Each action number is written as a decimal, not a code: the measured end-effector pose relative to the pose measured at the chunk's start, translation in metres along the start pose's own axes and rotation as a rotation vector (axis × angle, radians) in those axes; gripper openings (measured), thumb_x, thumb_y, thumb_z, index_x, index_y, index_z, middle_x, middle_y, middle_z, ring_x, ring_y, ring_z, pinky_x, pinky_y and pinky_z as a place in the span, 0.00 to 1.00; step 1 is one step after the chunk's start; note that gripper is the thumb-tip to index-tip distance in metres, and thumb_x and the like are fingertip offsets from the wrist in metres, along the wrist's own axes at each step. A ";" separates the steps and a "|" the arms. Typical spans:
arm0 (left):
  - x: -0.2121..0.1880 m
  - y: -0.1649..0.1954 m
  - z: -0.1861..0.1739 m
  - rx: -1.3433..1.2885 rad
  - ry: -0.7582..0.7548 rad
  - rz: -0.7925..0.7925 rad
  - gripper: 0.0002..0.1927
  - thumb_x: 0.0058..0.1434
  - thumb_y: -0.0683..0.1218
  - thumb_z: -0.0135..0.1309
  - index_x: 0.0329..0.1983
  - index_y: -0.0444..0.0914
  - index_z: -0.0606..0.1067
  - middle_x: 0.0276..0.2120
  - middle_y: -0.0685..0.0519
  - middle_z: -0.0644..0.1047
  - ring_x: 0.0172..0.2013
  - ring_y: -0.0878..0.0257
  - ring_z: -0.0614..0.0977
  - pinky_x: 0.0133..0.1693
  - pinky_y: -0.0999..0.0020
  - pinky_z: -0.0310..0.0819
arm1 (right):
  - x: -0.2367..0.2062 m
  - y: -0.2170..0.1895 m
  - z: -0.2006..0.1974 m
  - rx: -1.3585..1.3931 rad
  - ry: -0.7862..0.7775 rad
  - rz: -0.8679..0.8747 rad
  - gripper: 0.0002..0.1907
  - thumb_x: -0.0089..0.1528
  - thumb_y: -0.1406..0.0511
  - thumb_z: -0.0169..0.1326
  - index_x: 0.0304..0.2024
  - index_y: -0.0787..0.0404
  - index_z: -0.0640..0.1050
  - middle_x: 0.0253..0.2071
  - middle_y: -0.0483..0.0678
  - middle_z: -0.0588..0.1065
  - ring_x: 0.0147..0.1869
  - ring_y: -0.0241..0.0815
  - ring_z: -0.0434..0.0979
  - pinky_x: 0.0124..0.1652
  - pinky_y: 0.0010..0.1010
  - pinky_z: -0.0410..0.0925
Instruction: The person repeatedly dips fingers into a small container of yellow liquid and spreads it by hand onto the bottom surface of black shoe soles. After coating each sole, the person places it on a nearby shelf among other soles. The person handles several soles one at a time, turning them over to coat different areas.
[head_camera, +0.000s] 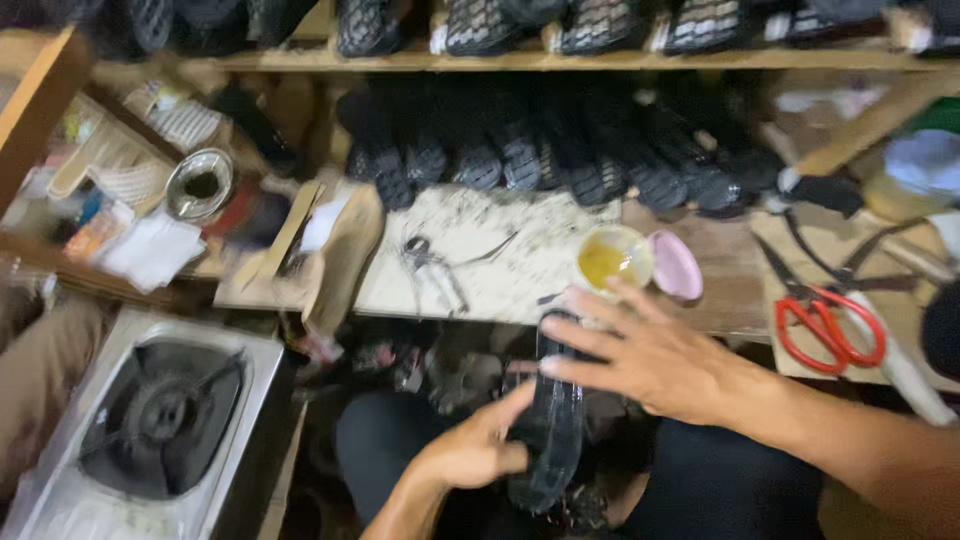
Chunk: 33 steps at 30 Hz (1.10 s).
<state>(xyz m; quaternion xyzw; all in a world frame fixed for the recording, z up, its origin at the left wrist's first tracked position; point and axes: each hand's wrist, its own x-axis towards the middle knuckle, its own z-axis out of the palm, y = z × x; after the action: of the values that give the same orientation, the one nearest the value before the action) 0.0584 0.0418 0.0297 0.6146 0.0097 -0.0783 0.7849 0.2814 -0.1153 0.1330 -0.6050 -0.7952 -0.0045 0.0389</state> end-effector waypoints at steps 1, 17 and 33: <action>-0.002 -0.005 0.000 0.040 -0.020 -0.055 0.48 0.50 0.30 0.46 0.78 0.35 0.52 0.70 0.51 0.66 0.67 0.65 0.65 0.66 0.71 0.57 | 0.004 0.001 -0.004 -0.005 0.045 -0.064 0.45 0.43 0.70 0.61 0.64 0.44 0.70 0.70 0.50 0.65 0.74 0.60 0.58 0.65 0.64 0.50; -0.050 0.014 -0.078 0.435 0.734 0.133 0.44 0.51 0.34 0.55 0.73 0.39 0.58 0.69 0.44 0.66 0.70 0.57 0.66 0.66 0.60 0.56 | 0.000 0.068 -0.036 -0.125 0.390 -0.025 0.36 0.44 0.67 0.59 0.58 0.58 0.72 0.49 0.53 0.75 0.53 0.53 0.76 0.61 0.58 0.60; -0.066 -0.031 -0.060 1.050 0.953 0.113 0.27 0.49 0.41 0.59 0.55 0.41 0.76 0.56 0.50 0.78 0.57 0.52 0.78 0.57 0.61 0.71 | -0.054 0.188 -0.026 -0.623 0.484 0.602 0.29 0.56 0.61 0.64 0.60 0.58 0.73 0.45 0.51 0.72 0.52 0.52 0.72 0.52 0.46 0.64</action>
<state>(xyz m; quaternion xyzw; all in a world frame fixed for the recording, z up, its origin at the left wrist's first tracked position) -0.0058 0.0997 -0.0071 0.8784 0.2810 0.2456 0.2984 0.4779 -0.1187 0.1474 -0.7723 -0.5142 -0.3708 0.0393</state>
